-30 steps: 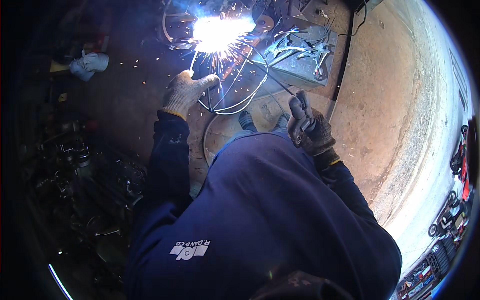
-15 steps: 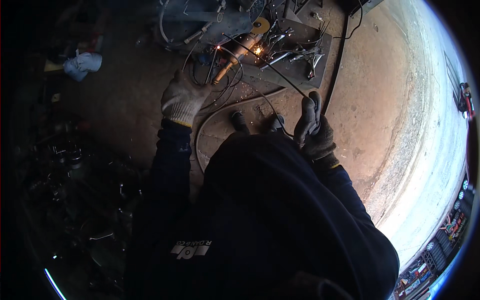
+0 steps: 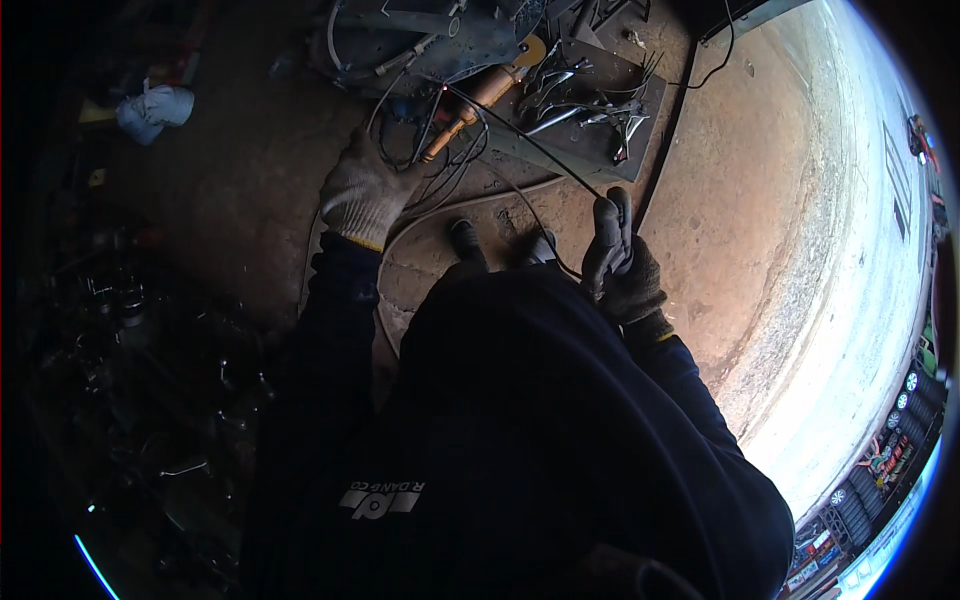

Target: The person hammers metal pieces on a table with a hammer, welds the metal wire frame together using a welding tool, and then turns and places the welded wire structure on the table by hand.

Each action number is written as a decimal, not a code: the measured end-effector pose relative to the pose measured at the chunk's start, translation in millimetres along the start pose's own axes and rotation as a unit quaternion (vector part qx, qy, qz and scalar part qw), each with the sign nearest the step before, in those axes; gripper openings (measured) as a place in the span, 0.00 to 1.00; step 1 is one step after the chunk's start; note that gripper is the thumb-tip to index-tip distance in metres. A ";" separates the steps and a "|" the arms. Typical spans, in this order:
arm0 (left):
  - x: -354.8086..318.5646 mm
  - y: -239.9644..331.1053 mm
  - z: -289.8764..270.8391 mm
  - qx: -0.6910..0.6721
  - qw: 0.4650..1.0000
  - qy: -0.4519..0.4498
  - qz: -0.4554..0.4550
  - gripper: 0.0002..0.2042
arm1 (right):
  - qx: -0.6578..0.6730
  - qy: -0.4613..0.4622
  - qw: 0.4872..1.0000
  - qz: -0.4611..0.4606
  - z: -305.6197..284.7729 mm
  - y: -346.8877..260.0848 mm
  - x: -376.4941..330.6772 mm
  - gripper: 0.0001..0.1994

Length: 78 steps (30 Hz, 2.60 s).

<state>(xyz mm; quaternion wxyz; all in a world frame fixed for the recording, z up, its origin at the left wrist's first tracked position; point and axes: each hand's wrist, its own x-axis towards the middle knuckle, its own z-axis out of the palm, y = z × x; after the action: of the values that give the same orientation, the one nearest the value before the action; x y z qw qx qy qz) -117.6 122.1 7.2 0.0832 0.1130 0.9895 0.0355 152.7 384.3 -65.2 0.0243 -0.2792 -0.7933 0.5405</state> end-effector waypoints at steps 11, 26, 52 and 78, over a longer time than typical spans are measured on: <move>-1.3 3.3 -11.1 0.006 0.999 -0.033 -0.033 0.43 | 0.053 -0.068 0.996 -0.020 -3.6 -26.7 -3.6 0.28; 2.5 -8.6 -0.1 -0.021 0.999 0.004 0.025 0.47 | 0.156 -0.022 0.985 0.075 1.5 -9.4 -3.6 0.12; -4.1 15.7 -32.5 0.070 0.998 -0.008 -0.009 0.46 | -0.074 -0.007 0.996 -0.047 -11.6 -7.6 -2.8 0.17; -1.6 9.4 -34.4 0.198 0.971 0.092 0.093 0.46 | -0.006 -0.060 0.998 0.010 -7.4 -27.3 5.3 0.23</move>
<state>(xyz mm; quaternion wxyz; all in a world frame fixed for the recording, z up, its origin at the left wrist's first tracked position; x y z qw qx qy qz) -120.0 129.1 42.1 -0.0360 0.2146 0.9655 -0.1433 139.4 385.9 -39.7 -0.0303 -0.2548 -0.7936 0.5516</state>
